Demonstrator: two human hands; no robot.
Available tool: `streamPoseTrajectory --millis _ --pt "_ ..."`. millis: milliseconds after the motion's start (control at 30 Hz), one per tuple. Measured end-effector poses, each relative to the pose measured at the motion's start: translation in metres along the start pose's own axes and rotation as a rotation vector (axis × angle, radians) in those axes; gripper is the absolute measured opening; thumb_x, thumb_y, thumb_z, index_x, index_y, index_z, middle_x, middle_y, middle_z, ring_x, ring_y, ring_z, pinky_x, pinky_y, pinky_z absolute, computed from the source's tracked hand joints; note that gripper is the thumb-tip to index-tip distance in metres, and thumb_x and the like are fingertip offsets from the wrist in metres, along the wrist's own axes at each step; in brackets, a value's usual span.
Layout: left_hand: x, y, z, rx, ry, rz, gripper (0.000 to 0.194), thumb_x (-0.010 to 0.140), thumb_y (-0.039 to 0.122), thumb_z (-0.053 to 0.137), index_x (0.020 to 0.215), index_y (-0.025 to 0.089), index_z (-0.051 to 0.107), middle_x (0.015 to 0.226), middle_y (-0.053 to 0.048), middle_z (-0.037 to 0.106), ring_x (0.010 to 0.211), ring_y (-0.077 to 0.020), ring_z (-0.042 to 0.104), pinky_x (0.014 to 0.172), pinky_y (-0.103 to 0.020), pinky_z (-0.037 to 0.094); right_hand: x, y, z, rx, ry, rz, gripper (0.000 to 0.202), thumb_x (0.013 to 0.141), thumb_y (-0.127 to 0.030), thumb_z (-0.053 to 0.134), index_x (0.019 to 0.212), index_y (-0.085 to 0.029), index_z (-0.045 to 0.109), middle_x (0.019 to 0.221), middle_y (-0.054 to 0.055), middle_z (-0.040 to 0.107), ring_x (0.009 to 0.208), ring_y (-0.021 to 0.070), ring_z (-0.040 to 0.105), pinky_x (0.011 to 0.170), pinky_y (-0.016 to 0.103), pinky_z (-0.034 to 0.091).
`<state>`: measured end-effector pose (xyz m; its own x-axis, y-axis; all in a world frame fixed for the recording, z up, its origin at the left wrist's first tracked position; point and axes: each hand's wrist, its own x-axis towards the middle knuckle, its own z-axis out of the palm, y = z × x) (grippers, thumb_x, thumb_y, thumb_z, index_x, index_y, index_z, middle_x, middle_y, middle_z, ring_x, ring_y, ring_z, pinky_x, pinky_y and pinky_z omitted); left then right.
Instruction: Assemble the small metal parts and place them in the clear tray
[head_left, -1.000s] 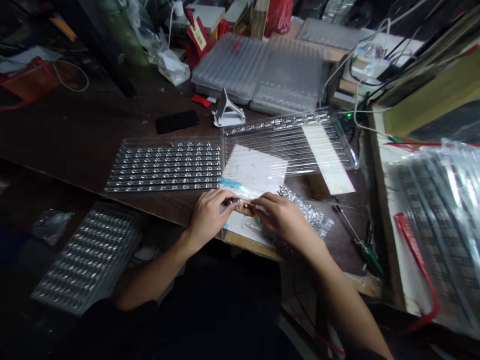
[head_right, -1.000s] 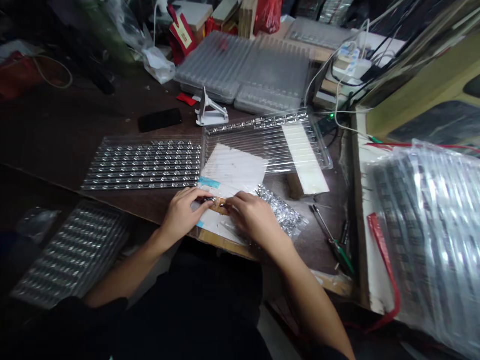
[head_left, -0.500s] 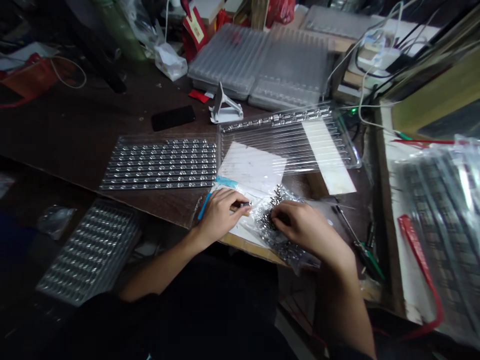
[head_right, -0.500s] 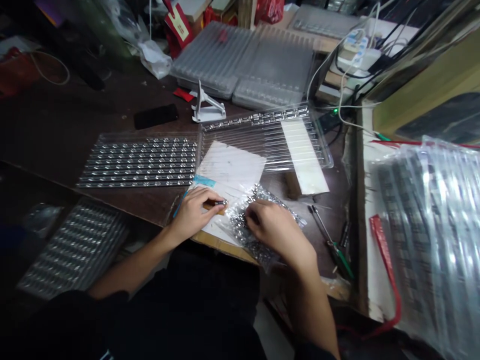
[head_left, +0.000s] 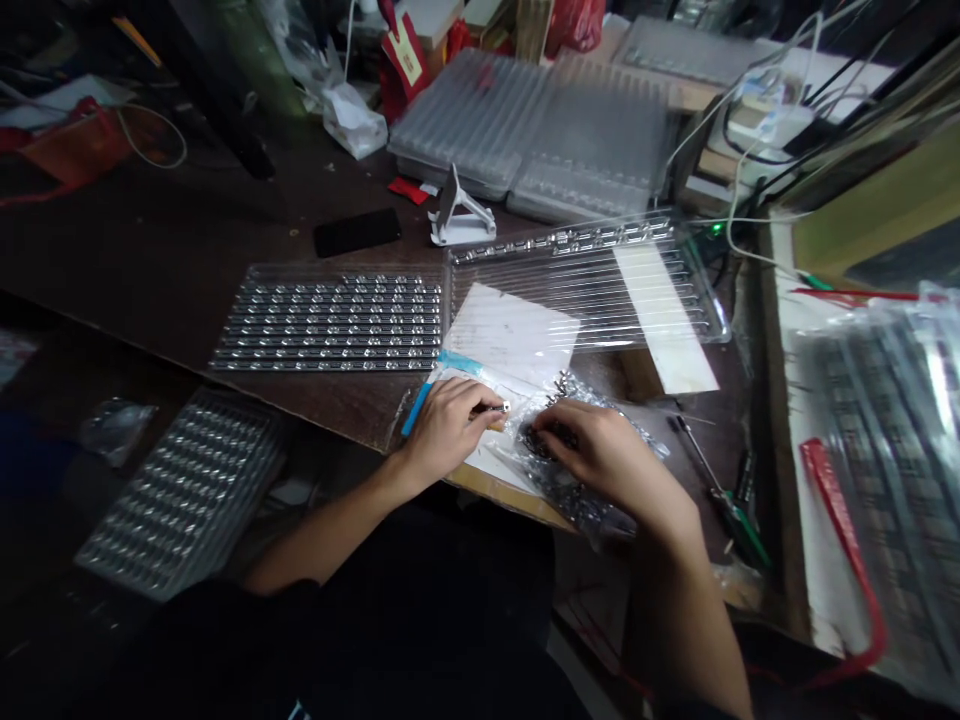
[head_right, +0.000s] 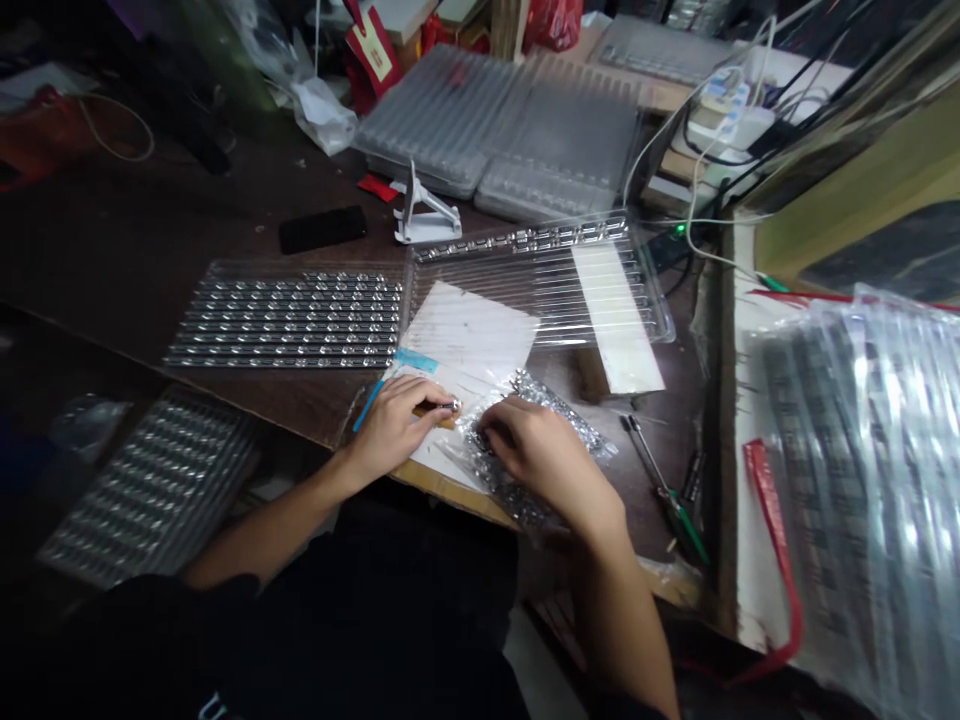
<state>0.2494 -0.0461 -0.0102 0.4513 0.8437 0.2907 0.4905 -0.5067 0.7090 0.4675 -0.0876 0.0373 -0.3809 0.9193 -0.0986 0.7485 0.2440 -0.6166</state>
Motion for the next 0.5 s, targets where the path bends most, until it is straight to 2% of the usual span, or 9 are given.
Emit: streamPoseTrajectory --millis 167,267,367,500 --pt "-0.005 0.0 -0.008 -0.179 0.213 0.004 0.001 0.089 0.019 0.065 0.089 0.02 0.065 0.092 -0.005 0.073 0.093 -0.0192 0.068 0.085 -0.033 0.052 0.012 -0.001 0.011 0.092 0.201 -0.067 0.02 0.095 -0.014 0.05 0.1 -0.017 0.069 0.097 0.008 0.07 0.087 0.0196 0.067 0.078 0.031 0.052" --pt "-0.01 -0.004 -0.02 -0.178 0.203 0.005 0.004 0.087 0.021 0.067 0.091 0.019 0.066 0.093 -0.005 0.074 0.093 -0.0188 0.069 0.088 -0.032 0.053 0.024 -0.005 0.029 0.091 0.233 -0.078 0.02 0.096 -0.015 0.05 0.099 -0.017 0.069 0.095 0.008 0.07 0.085 0.0192 0.067 0.077 0.03 0.052" --pt "-0.009 -0.015 -0.038 -0.14 0.173 -0.009 0.006 0.088 0.02 0.066 0.094 0.019 0.068 0.097 -0.005 0.074 0.095 -0.0183 0.069 0.089 -0.032 0.053 0.034 -0.012 0.044 0.062 0.198 -0.093 0.021 0.097 -0.016 0.048 0.105 -0.019 0.068 0.099 0.007 0.069 0.087 0.0182 0.067 0.077 0.028 0.053" --pt "0.016 -0.042 -0.075 -0.005 0.139 0.006 0.007 0.087 0.021 0.065 0.092 0.018 0.07 0.098 -0.005 0.075 0.095 -0.0192 0.069 0.089 -0.033 0.054 0.035 -0.023 0.052 -0.204 0.122 -0.097 0.022 0.097 -0.015 0.049 0.109 -0.019 0.067 0.101 0.008 0.068 0.085 0.0193 0.065 0.075 0.028 0.052"
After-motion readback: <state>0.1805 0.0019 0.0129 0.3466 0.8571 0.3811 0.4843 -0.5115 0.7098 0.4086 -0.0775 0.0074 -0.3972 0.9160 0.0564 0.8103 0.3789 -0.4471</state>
